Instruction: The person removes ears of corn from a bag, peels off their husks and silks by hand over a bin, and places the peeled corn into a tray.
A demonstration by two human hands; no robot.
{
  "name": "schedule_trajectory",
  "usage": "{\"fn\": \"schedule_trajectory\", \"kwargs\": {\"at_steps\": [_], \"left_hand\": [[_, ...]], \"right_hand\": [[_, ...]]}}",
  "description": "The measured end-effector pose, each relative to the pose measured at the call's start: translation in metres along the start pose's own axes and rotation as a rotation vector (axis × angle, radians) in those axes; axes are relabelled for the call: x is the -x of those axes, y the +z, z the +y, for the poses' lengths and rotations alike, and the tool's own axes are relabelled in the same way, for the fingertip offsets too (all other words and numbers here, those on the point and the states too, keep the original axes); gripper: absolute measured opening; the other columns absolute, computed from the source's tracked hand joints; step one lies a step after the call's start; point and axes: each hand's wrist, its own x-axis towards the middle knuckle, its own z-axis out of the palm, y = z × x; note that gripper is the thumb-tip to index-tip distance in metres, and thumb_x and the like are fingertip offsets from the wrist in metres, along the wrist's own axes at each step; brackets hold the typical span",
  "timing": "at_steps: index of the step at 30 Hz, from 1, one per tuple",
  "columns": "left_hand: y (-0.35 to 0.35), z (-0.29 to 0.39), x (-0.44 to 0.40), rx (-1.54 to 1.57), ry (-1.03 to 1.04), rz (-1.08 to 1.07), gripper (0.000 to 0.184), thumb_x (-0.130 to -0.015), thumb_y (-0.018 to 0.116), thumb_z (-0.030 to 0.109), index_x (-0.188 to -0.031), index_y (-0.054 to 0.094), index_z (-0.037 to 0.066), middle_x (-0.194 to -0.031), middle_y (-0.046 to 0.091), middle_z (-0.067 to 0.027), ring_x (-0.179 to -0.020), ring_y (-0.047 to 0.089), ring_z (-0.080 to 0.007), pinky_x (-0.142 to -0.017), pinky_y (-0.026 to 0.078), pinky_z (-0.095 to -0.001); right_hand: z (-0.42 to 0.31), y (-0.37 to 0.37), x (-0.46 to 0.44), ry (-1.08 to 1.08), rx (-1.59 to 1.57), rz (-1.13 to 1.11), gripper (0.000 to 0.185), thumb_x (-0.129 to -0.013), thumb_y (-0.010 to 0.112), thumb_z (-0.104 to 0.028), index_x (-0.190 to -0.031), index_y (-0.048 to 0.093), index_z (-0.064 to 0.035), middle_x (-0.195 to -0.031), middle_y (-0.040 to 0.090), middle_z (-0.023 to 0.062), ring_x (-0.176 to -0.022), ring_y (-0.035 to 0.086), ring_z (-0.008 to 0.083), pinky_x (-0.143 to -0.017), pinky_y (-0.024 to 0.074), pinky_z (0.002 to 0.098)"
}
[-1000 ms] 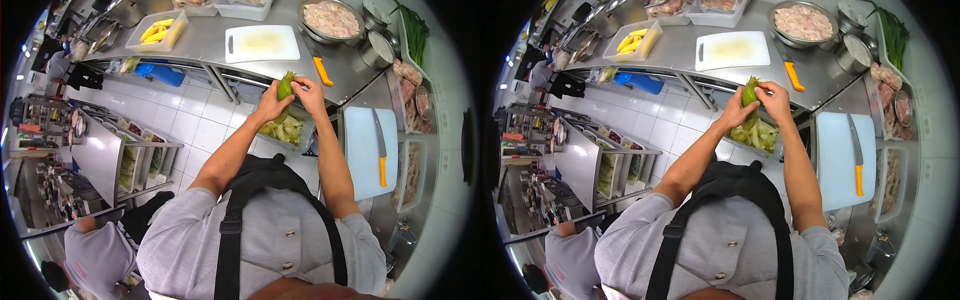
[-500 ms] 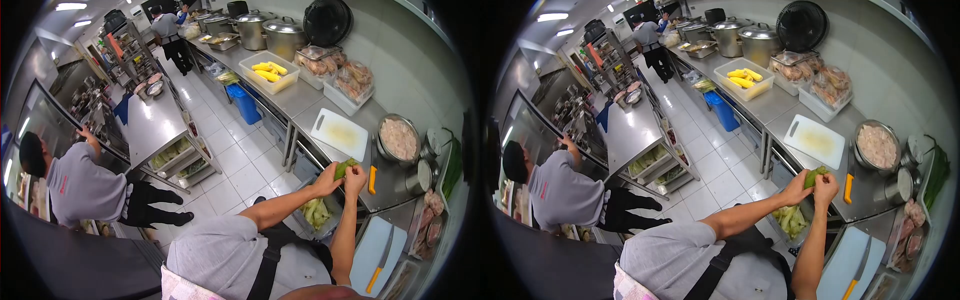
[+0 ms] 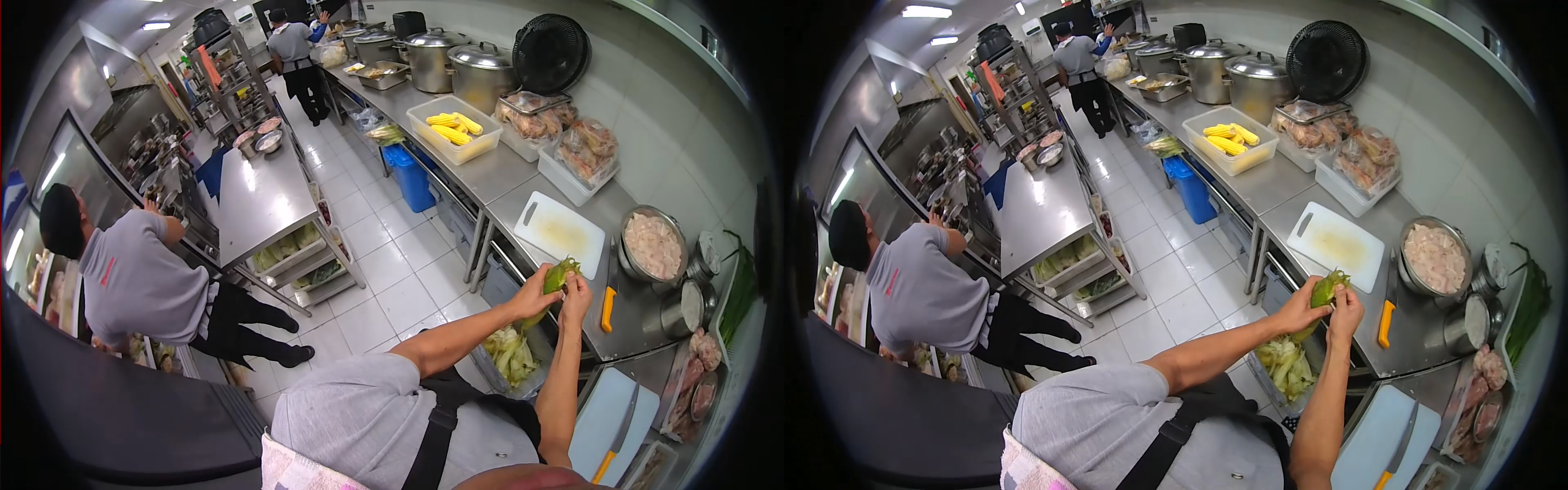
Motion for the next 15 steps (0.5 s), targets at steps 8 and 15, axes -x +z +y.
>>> {"fn": "schedule_trajectory", "kwargs": {"at_steps": [8,15], "left_hand": [[0.028,-0.023,-0.010,0.212,-0.086,0.228,0.052,-0.101,0.053,0.045,-0.126,0.045,0.000,-0.113,0.058,-0.0138,-0.105,0.057,-0.0201,-0.094,0.044,-0.0303],[0.031,-0.034,-0.019,0.730,-0.391,0.416,0.052,-0.102,0.051,0.051,-0.123,0.060,0.004,-0.113,0.063,-0.0058,-0.103,0.058,-0.0139,-0.091,0.046,-0.0278]], "right_hand": [[0.016,0.028,-0.017,-0.100,0.047,0.223,0.024,-0.099,0.058,-0.016,-0.086,0.065,0.0024,-0.080,0.067,0.0113,-0.070,0.061,0.0202,-0.065,0.0490,0.0338],[0.001,0.055,-0.015,-0.370,0.870,0.133,0.028,-0.095,0.058,-0.020,-0.079,0.062,0.0022,-0.077,0.064,0.0224,-0.072,0.062,0.0423,-0.067,0.0459,0.0495]]}}
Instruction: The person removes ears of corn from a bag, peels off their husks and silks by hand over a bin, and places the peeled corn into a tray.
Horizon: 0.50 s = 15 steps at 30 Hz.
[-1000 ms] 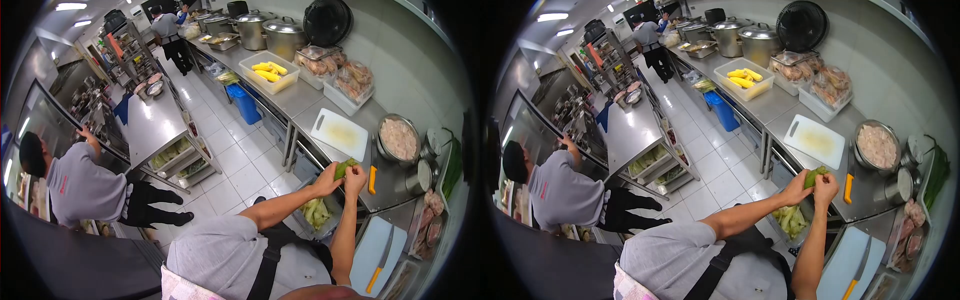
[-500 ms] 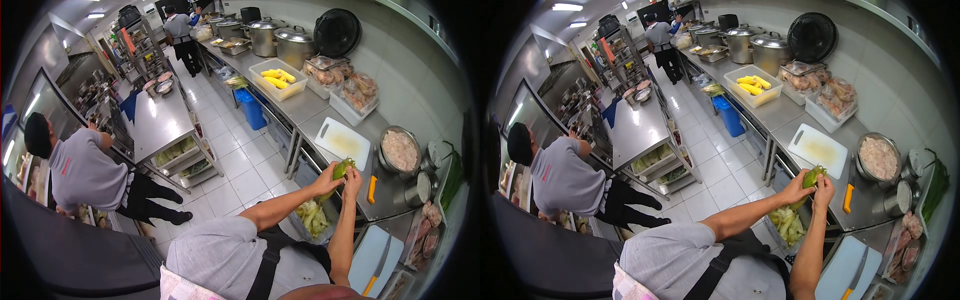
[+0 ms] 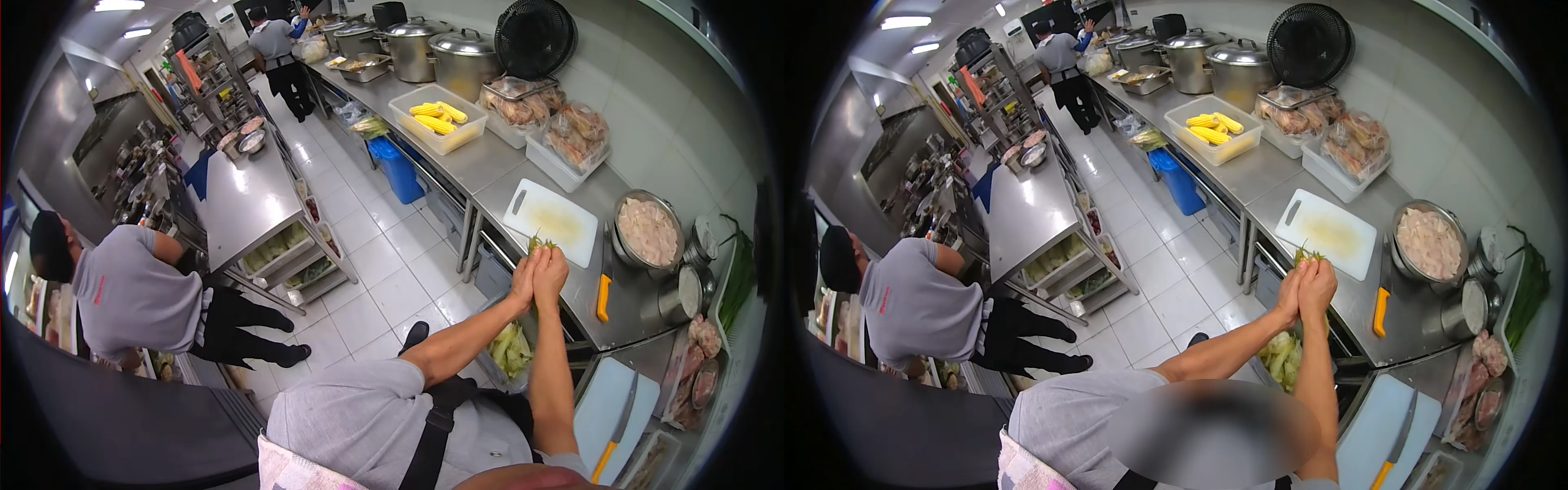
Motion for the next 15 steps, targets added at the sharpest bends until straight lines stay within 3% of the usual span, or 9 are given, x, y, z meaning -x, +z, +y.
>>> {"fn": "schedule_trajectory", "kwargs": {"at_steps": [3,4,7,8,11,12,15], "left_hand": [[-0.009,-0.013,-0.020,0.106,-0.038,0.177,0.056,-0.101,0.050,0.054,-0.123,0.060,0.004,-0.114,0.063,-0.0068,-0.101,0.060,-0.0156,-0.089,0.048,-0.0294],[-0.010,-0.011,-0.019,0.179,-0.037,0.228,0.063,-0.097,0.054,0.060,-0.121,0.061,0.002,-0.111,0.063,-0.0066,-0.096,0.061,-0.0174,-0.085,0.049,-0.0317],[-0.038,-0.019,-0.032,0.289,-0.209,0.193,0.062,-0.097,0.054,0.059,-0.119,0.062,0.002,-0.114,0.063,-0.0066,-0.099,0.060,-0.0166,-0.084,0.049,-0.0306],[-0.063,-0.052,-0.055,0.150,-0.107,0.201,0.057,-0.097,0.056,0.055,-0.117,0.062,0.003,-0.107,0.066,-0.0084,-0.088,0.064,-0.0191,-0.079,0.053,-0.0335],[-0.082,-0.051,-0.069,-0.193,-0.049,0.307,0.052,-0.096,0.058,0.051,-0.115,0.062,0.003,-0.093,0.070,-0.0114,-0.071,0.067,-0.0232,-0.070,0.054,-0.0372],[-0.073,-0.037,-0.061,-0.147,-0.087,0.358,0.038,-0.097,0.061,0.043,-0.099,0.062,0.005,-0.074,0.067,-0.0165,-0.053,0.063,-0.0221,-0.057,0.053,-0.0356],[-0.064,-0.032,-0.049,-0.788,0.095,0.399,0.043,-0.097,0.061,0.044,-0.085,0.063,0.003,-0.064,0.065,-0.0153,-0.053,0.064,-0.0231,-0.052,0.052,-0.0357]], "right_hand": [[0.003,0.024,0.004,0.218,-0.122,0.205,0.028,-0.095,0.058,-0.021,-0.080,0.063,0.0014,-0.078,0.067,0.0220,-0.071,0.062,0.0420,-0.068,0.0469,0.0482],[0.008,0.030,0.004,0.275,-0.144,0.170,0.029,-0.097,0.056,-0.021,-0.079,0.064,0.0013,-0.076,0.069,0.0191,-0.068,0.064,0.0357,-0.067,0.0487,0.0436],[0.031,0.046,0.012,0.394,-0.379,0.072,0.032,-0.099,0.055,-0.024,-0.083,0.066,0.0010,-0.075,0.067,0.0122,-0.067,0.062,0.0217,-0.065,0.0481,0.0366],[0.041,0.056,0.022,0.394,-0.520,0.103,0.033,-0.101,0.052,-0.024,-0.083,0.064,0.0017,-0.076,0.064,0.0094,-0.068,0.058,0.0175,-0.065,0.0478,0.0339],[0.058,0.069,0.060,0.445,-0.505,0.052,0.031,-0.102,0.049,-0.022,-0.087,0.059,0.0033,-0.080,0.066,0.0131,-0.073,0.062,0.0209,-0.067,0.0492,0.0369],[0.063,0.079,0.065,0.482,-0.514,0.099,0.032,-0.103,0.048,-0.023,-0.086,0.058,0.0034,-0.079,0.065,0.0128,-0.072,0.061,0.0209,-0.067,0.0491,0.0367],[0.067,0.095,0.071,0.623,-0.563,0.216,0.035,-0.103,0.046,-0.024,-0.086,0.056,0.0036,-0.078,0.064,0.0120,-0.070,0.059,0.0208,-0.066,0.0490,0.0360]]}}
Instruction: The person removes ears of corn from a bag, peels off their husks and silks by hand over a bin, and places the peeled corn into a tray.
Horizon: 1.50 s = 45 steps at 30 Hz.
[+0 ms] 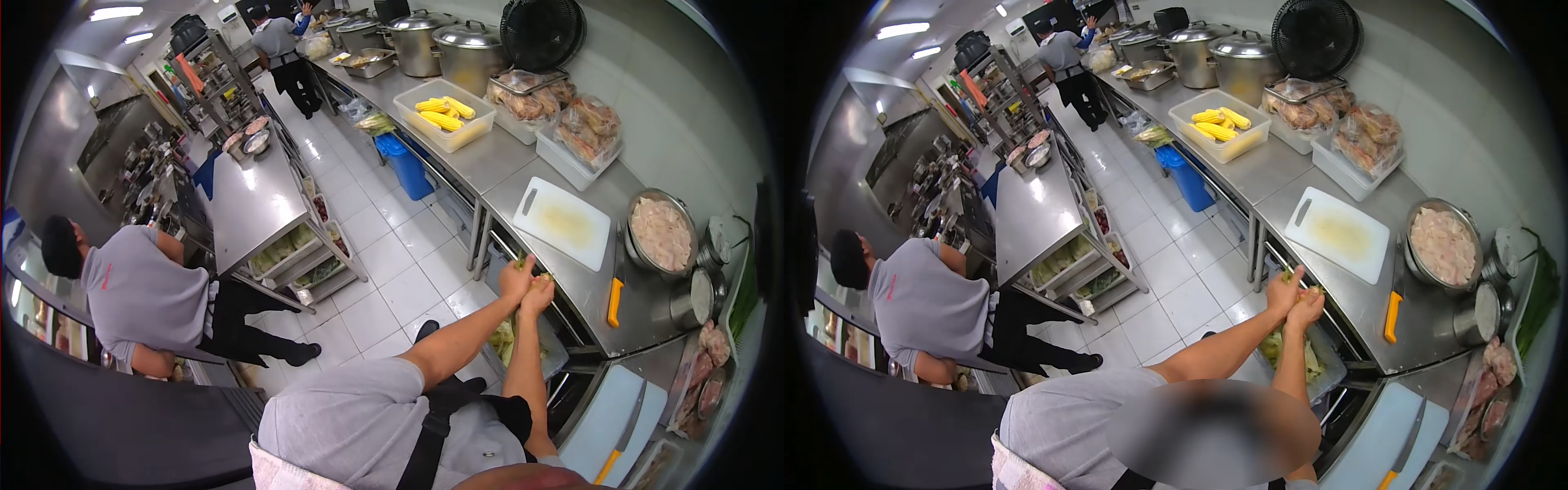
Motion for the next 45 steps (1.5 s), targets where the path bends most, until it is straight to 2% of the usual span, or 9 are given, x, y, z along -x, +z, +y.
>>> {"fn": "schedule_trajectory", "kwargs": {"at_steps": [6,9,16,20,24,27,29,34,45], "left_hand": [[0.003,-0.011,-0.022,0.625,-0.373,0.032,0.057,-0.102,0.049,0.047,-0.070,0.053,0.000,-0.059,0.056,-0.0119,-0.051,0.059,-0.0245,-0.048,0.053,-0.0384],[-0.005,-0.025,-0.037,0.700,-0.506,0.088,0.055,-0.103,0.046,0.045,-0.070,0.052,0.002,-0.061,0.054,-0.0113,-0.049,0.056,-0.0249,-0.048,0.054,-0.0388],[-0.049,-0.098,-0.119,0.620,-0.524,0.099,0.067,-0.105,0.027,0.050,-0.075,0.059,0.000,-0.061,0.061,-0.0178,-0.051,0.059,-0.0326,-0.054,0.052,-0.0479],[-0.135,-0.174,-0.212,-0.124,0.038,0.108,0.054,-0.103,0.033,0.035,-0.083,0.066,-0.003,-0.071,0.065,-0.0206,-0.067,0.064,-0.0351,-0.072,0.056,-0.0466],[-0.101,-0.110,-0.187,0.559,-0.272,0.180,0.060,-0.106,0.024,0.041,-0.081,0.055,-0.003,-0.075,0.065,-0.0206,-0.067,0.065,-0.0305,-0.068,0.057,-0.0459],[-0.047,-0.104,-0.132,0.433,-0.191,0.003,0.069,-0.107,0.021,0.050,-0.085,0.056,-0.006,-0.076,0.066,-0.0208,-0.071,0.067,-0.0319,-0.074,0.058,-0.0443],[-0.015,-0.105,-0.092,0.384,-0.181,-0.151,0.073,-0.107,0.020,0.052,-0.090,0.058,-0.008,-0.082,0.068,-0.0232,-0.076,0.069,-0.0335,-0.079,0.058,-0.0428],[0.029,-0.100,-0.028,0.300,-0.158,-0.509,0.071,-0.109,0.018,0.046,-0.098,0.059,-0.011,-0.099,0.068,-0.0309,-0.096,0.069,-0.0381,-0.094,0.055,-0.0455],[0.057,-0.101,-0.010,0.263,-0.503,-0.749,0.065,-0.108,0.027,0.047,-0.090,0.059,-0.007,-0.094,0.069,-0.0273,-0.088,0.069,-0.0356,-0.082,0.058,-0.0451]], "right_hand": [[0.000,-0.010,-0.021,0.411,-0.754,0.032,0.029,-0.104,0.041,-0.022,-0.080,0.048,-0.0074,-0.066,0.046,0.0020,-0.056,0.045,0.0142,-0.058,0.0439,0.0347],[-0.021,-0.022,-0.013,0.498,-0.759,-0.150,0.031,-0.107,0.040,-0.025,-0.080,0.045,-0.0126,-0.064,0.039,-0.0016,-0.053,0.036,0.0120,-0.055,0.0379,0.0315],[-0.059,-0.108,0.032,0.439,-0.556,-0.337,0.028,-0.107,0.045,-0.027,-0.083,0.046,-0.0127,-0.064,0.040,-0.0024,-0.050,0.035,0.0090,-0.048,0.0327,0.0284],[-0.101,-0.189,0.032,0.295,-0.312,-0.191,0.028,-0.108,0.043,-0.027,-0.083,0.046,-0.0134,-0.065,0.039,-0.0049,-0.052,0.035,0.0052,-0.047,0.0304,0.0238],[0.003,-0.214,0.000,0.181,0.188,-0.143,0.023,-0.106,0.048,-0.026,-0.089,0.054,-0.0122,-0.071,0.044,-0.0063,-0.055,0.035,0.0029,-0.049,0.0303,0.0215],[0.133,-0.189,-0.038,-0.101,0.517,-0.316,0.025,-0.104,0.051,-0.025,-0.099,0.058,-0.0018,-0.077,0.054,0.0009,-0.069,0.053,0.0151,-0.064,0.0474,0.0311],[0.162,-0.175,-0.030,-0.405,0.904,-0.318,0.030,-0.094,0.062,-0.020,-0.118,0.062,-0.0007,-0.091,0.067,0.0190,-0.086,0.062,0.0401,-0.080,0.0505,0.0402],[0.126,-0.129,-0.010,0.404,0.406,-0.642,0.055,-0.097,0.059,-0.041,-0.139,0.054,-0.0045,-0.124,0.064,0.0232,-0.106,0.066,0.0333,-0.093,0.0495,0.0374],[0.106,-0.107,0.005,0.568,0.015,-0.455,0.079,-0.089,0.059,-0.065,-0.138,0.054,-0.0041,-0.136,0.057,0.0196,-0.126,0.054,0.0288,-0.105,0.0415,0.0391]]}}
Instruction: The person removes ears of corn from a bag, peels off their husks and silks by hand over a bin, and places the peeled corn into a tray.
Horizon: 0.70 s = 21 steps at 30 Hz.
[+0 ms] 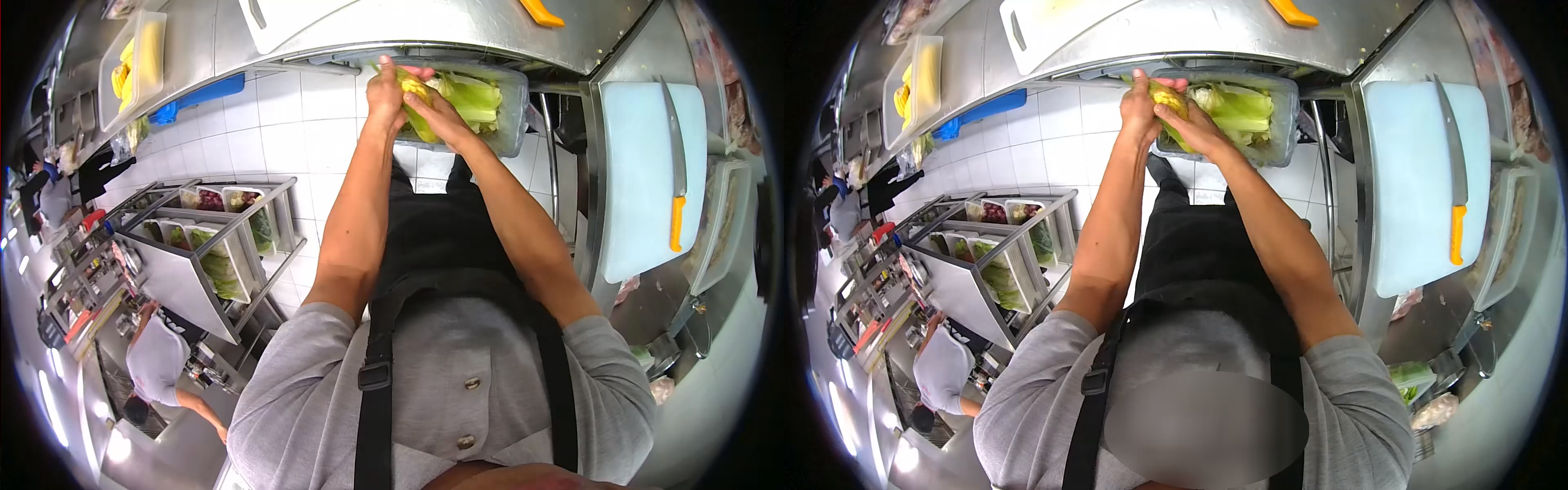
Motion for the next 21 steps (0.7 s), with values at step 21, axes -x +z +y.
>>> {"fn": "schedule_trajectory", "kwargs": {"at_steps": [21], "left_hand": [[0.013,-0.110,-0.042,-0.601,0.175,0.386,0.070,-0.108,0.035,0.041,-0.067,0.069,-0.004,-0.063,0.069,-0.0146,-0.059,0.065,-0.0266,-0.064,0.052,-0.0408]], "right_hand": [[0.020,-0.054,-0.026,0.359,0.440,0.276,0.055,-0.084,0.059,-0.050,-0.096,0.071,0.0031,-0.094,0.070,0.0209,-0.086,0.068,0.0280,-0.077,0.0516,0.0387]]}}
